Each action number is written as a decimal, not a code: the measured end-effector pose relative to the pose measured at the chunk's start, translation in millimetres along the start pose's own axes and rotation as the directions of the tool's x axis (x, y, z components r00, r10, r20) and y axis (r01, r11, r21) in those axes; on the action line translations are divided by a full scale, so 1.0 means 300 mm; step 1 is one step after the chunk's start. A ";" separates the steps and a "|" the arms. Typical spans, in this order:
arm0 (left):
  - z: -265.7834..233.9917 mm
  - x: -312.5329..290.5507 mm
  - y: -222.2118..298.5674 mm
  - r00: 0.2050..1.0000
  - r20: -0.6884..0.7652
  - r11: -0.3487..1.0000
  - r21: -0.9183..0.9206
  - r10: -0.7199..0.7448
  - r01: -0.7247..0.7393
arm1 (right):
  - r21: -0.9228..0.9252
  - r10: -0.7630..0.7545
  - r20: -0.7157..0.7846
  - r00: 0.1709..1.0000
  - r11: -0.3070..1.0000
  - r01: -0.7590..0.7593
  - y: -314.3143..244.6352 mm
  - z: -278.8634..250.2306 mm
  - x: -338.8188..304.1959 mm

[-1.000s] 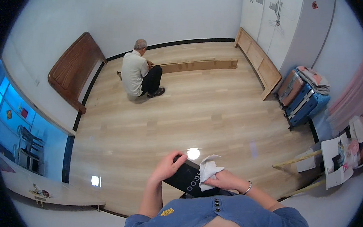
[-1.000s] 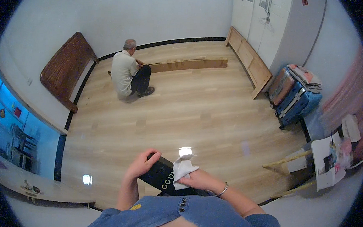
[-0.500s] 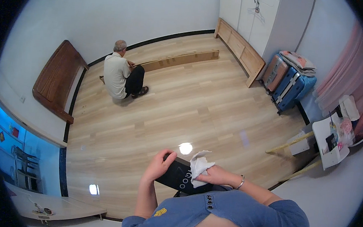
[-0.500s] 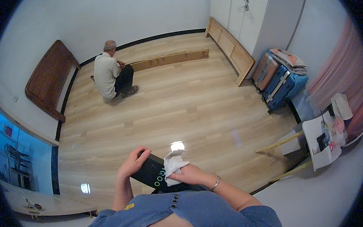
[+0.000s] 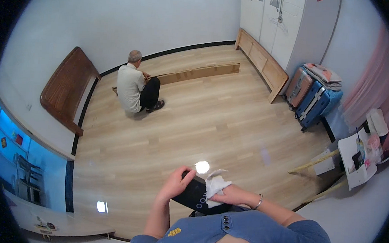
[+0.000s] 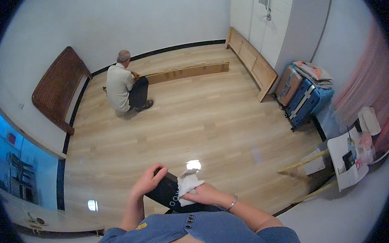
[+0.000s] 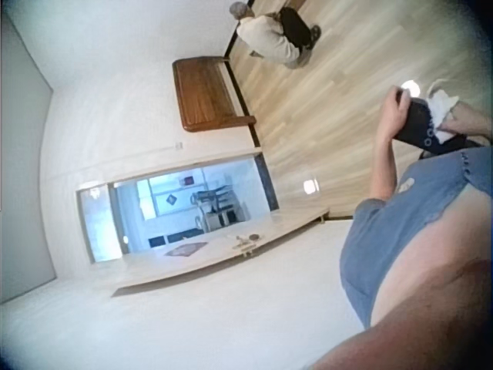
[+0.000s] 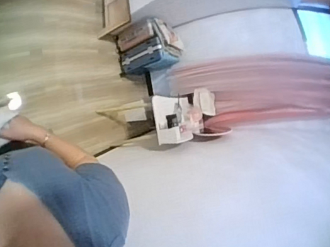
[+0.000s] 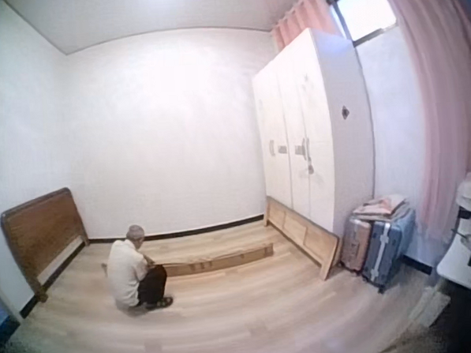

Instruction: The person cleans a box by repeatedly wiping its surfaces with a cloth, turning the box over by hand to wipe different sides.

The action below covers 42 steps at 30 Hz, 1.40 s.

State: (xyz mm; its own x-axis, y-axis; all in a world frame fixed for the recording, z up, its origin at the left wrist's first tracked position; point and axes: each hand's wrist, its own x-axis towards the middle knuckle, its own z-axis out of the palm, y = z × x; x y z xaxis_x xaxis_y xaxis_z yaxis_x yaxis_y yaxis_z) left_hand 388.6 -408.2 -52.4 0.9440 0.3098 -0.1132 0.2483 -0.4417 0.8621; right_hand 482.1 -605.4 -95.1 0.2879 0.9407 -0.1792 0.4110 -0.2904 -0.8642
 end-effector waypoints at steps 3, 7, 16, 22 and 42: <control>0.010 0.014 0.048 0.998 0.046 0.998 0.033 0.049 -0.051 | -0.066 -0.063 -0.049 0.997 0.996 0.059 -0.040 -0.006 0.049; -0.002 0.034 0.045 0.993 0.063 0.994 0.039 0.101 -0.103 | 0.010 -0.057 -0.002 0.998 0.998 0.057 -0.154 -0.047 0.109; -0.006 0.040 0.010 0.995 0.086 0.998 0.015 0.053 -0.055 | 0.111 -0.104 0.017 0.994 0.989 0.101 -0.012 -0.030 -0.007; 0.000 0.051 0.007 0.997 0.067 0.999 0.016 0.037 -0.038 | 0.159 0.013 0.060 0.998 0.987 -0.023 0.026 -0.033 -0.019; -0.039 0.035 -0.034 0.997 0.022 0.997 0.006 -0.079 0.079 | 0.091 0.000 0.054 0.999 0.996 -0.005 0.008 -0.019 0.048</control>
State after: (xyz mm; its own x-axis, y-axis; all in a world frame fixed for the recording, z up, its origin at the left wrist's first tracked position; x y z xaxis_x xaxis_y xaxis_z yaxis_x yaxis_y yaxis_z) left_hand 393.3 -390.4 -56.6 0.9262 0.3246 -0.1918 0.3231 -0.4209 0.8476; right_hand 492.1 -593.4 -97.2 0.2411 0.9487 -0.2044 0.3292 -0.2781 -0.9024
